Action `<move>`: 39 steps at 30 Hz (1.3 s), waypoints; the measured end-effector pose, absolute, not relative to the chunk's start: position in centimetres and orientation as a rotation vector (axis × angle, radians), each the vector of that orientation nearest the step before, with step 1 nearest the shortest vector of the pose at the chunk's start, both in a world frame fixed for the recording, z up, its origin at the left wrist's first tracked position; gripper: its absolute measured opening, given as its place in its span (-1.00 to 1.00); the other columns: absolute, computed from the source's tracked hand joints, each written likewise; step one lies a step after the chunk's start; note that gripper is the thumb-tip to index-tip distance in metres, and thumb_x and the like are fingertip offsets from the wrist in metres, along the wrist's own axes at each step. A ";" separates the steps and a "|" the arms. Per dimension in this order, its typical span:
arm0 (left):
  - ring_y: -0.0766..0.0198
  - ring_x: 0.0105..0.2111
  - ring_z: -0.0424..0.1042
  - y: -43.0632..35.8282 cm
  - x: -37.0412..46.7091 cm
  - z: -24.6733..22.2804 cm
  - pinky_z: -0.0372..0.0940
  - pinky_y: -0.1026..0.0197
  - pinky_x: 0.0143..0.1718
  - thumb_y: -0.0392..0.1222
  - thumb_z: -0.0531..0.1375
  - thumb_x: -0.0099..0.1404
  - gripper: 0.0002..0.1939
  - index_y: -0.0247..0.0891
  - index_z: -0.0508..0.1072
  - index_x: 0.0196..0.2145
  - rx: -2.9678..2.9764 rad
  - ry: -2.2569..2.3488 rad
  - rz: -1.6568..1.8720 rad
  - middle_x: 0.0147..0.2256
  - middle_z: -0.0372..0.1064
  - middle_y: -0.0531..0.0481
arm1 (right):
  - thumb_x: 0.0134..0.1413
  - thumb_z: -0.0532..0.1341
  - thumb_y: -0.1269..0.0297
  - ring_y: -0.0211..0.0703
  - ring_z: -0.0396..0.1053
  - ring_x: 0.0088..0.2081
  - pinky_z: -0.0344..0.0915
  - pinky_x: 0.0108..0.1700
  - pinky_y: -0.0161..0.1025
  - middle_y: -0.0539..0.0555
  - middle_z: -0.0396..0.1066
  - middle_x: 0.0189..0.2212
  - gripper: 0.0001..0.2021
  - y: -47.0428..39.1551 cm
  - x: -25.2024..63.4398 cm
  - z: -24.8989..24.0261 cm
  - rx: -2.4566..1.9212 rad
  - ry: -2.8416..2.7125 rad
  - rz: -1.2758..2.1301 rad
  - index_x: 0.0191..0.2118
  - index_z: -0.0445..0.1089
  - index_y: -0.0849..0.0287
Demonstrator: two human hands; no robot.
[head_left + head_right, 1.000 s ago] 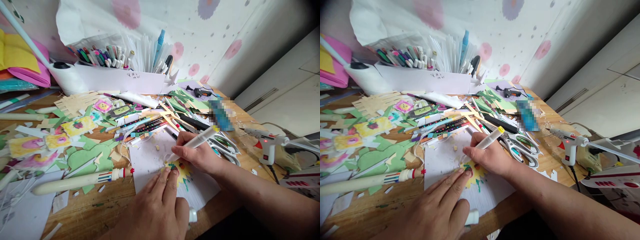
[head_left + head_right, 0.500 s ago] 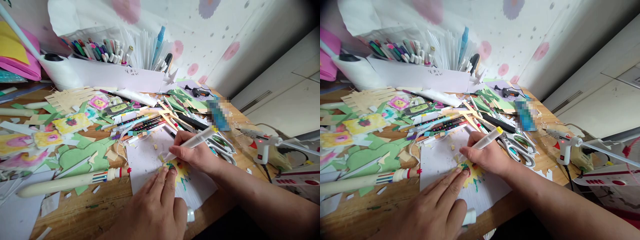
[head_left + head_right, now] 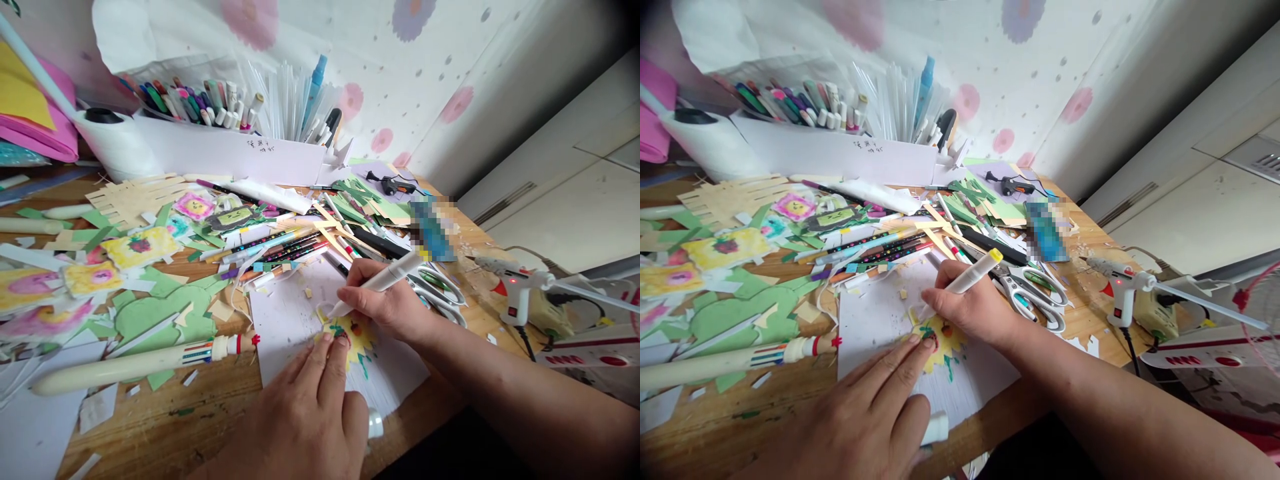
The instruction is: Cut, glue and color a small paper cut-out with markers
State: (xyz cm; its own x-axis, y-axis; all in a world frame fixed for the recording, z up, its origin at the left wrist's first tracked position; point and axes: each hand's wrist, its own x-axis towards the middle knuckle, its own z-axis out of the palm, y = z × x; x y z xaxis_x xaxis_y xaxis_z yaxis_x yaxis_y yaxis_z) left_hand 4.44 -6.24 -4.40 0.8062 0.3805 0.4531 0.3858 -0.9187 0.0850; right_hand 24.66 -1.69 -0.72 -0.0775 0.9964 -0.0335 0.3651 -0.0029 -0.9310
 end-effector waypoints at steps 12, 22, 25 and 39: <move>-0.16 0.02 0.44 -5.9 4.7 -3.8 0.40 -0.04 -0.01 -0.29 0.07 0.29 -0.93 -0.29 0.31 -0.36 -2.974 -0.597 -0.706 0.03 0.41 -0.41 | -0.01 0.28 0.16 -0.33 0.12 -0.60 0.04 -0.60 -0.36 -0.10 0.20 -0.64 -0.73 -1.8 24.7 -0.7 -1.479 -1.551 0.999 -0.55 0.24 0.15; -0.18 0.00 0.45 -5.6 4.6 -3.5 0.37 -0.06 -0.02 -0.31 0.08 0.27 -0.92 -0.29 0.30 -0.40 -2.957 -0.578 -0.652 0.03 0.40 -0.47 | 0.00 0.35 0.08 -0.32 0.20 -0.63 0.11 -0.64 -0.38 -0.09 0.28 -0.64 -0.69 -1.6 24.4 -1.4 -1.425 -1.448 1.052 -0.48 0.26 0.14; -0.18 0.02 0.44 -5.6 4.6 -3.4 0.36 -0.06 -0.01 -0.31 0.08 0.28 -0.92 -0.28 0.30 -0.40 -2.971 -0.574 -0.631 0.03 0.40 -0.46 | -0.01 0.35 0.07 -0.30 0.26 -0.60 0.17 -0.60 -0.36 -0.09 0.28 -0.62 -0.68 -1.6 24.3 -1.4 -1.426 -1.461 1.006 -0.47 0.26 0.14; -0.13 0.05 0.40 -5.7 4.3 -3.3 0.37 -0.05 -0.04 -0.33 0.04 0.29 -0.89 -0.26 0.31 -0.39 -2.968 -0.596 -0.625 0.06 0.39 -0.38 | -0.06 0.32 0.19 -0.34 0.17 -0.70 0.04 -0.70 -0.40 -0.12 0.24 -0.73 -0.75 -1.8 25.7 -0.3 -1.451 -1.300 0.969 -0.55 0.26 0.14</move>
